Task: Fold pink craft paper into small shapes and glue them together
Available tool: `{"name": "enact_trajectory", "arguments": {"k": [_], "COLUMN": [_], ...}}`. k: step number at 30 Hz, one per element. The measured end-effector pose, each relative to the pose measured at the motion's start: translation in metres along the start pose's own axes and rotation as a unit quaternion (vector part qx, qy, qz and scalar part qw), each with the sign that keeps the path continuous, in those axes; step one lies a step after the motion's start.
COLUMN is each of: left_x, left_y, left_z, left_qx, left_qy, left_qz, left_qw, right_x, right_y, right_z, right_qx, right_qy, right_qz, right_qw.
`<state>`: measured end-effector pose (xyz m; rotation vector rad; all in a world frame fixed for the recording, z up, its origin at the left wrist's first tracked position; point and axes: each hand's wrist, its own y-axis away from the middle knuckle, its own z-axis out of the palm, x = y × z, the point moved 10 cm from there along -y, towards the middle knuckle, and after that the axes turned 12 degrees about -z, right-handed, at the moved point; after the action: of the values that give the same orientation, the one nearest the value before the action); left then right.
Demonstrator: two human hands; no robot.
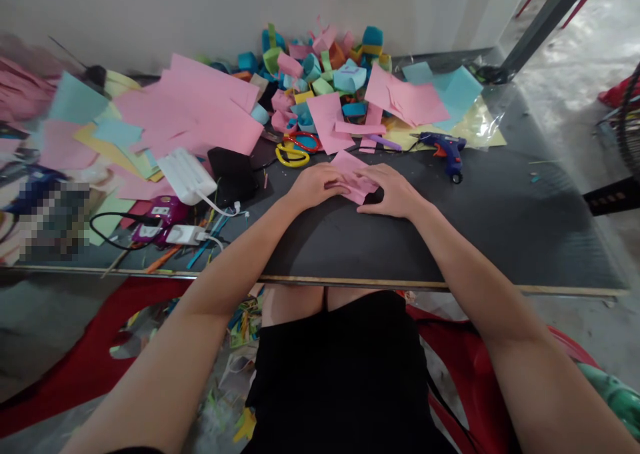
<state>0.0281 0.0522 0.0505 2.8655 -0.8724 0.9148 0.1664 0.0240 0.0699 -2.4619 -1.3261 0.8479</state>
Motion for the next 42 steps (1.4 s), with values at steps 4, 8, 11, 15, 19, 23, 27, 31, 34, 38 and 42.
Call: {"name": "enact_trajectory", "arguments": {"k": [4, 8, 11, 15, 19, 23, 27, 31, 34, 38, 42], "left_x": [-0.01, -0.007, -0.016, -0.039, -0.053, -0.062, -0.064, -0.059, -0.055, -0.061, -0.066], "left_y": [0.002, 0.005, 0.002, -0.002, -0.004, -0.005, -0.006, -0.005, -0.003, 0.001, 0.004], "left_z": [-0.014, -0.024, -0.017, -0.01, -0.011, -0.012, -0.007, -0.003, -0.005, -0.01, -0.017], "left_qx": [0.039, 0.051, 0.047, 0.086, 0.112, 0.127, 0.119, 0.112, 0.122, 0.144, 0.14], "left_qy": [0.098, 0.227, 0.274, 0.318, 0.346, 0.367, 0.377, 0.379, 0.364, 0.349, 0.25], "left_qz": [-0.042, -0.02, -0.072, -0.157, -0.183, -0.191, -0.2, -0.202, -0.196, -0.207, -0.221], "left_qw": [0.994, 0.972, 0.958, 0.931, 0.913, 0.901, 0.897, 0.896, 0.902, 0.903, 0.932], "right_x": [0.001, 0.023, 0.042, 0.065, 0.063, 0.031, -0.002, -0.016, -0.021, -0.017, -0.011], "right_y": [0.003, 0.017, 0.025, 0.029, 0.03, 0.025, 0.012, 0.01, 0.008, 0.005, 0.0], "right_z": [-0.017, -0.033, -0.033, -0.024, -0.025, -0.042, -0.039, -0.032, -0.028, -0.031, -0.021], "right_qx": [0.093, 0.233, 0.297, 0.288, 0.259, 0.247, 0.17, 0.145, 0.108, 0.067, -0.006], "right_qy": [0.003, -0.046, -0.101, -0.126, -0.101, 0.031, 0.203, 0.256, 0.254, 0.222, 0.136], "right_qz": [0.039, 0.121, 0.148, 0.162, 0.15, 0.108, 0.061, 0.049, 0.051, 0.052, -0.034], "right_qw": [0.995, 0.964, 0.938, 0.935, 0.949, 0.962, 0.963, 0.955, 0.96, 0.971, 0.99]}}
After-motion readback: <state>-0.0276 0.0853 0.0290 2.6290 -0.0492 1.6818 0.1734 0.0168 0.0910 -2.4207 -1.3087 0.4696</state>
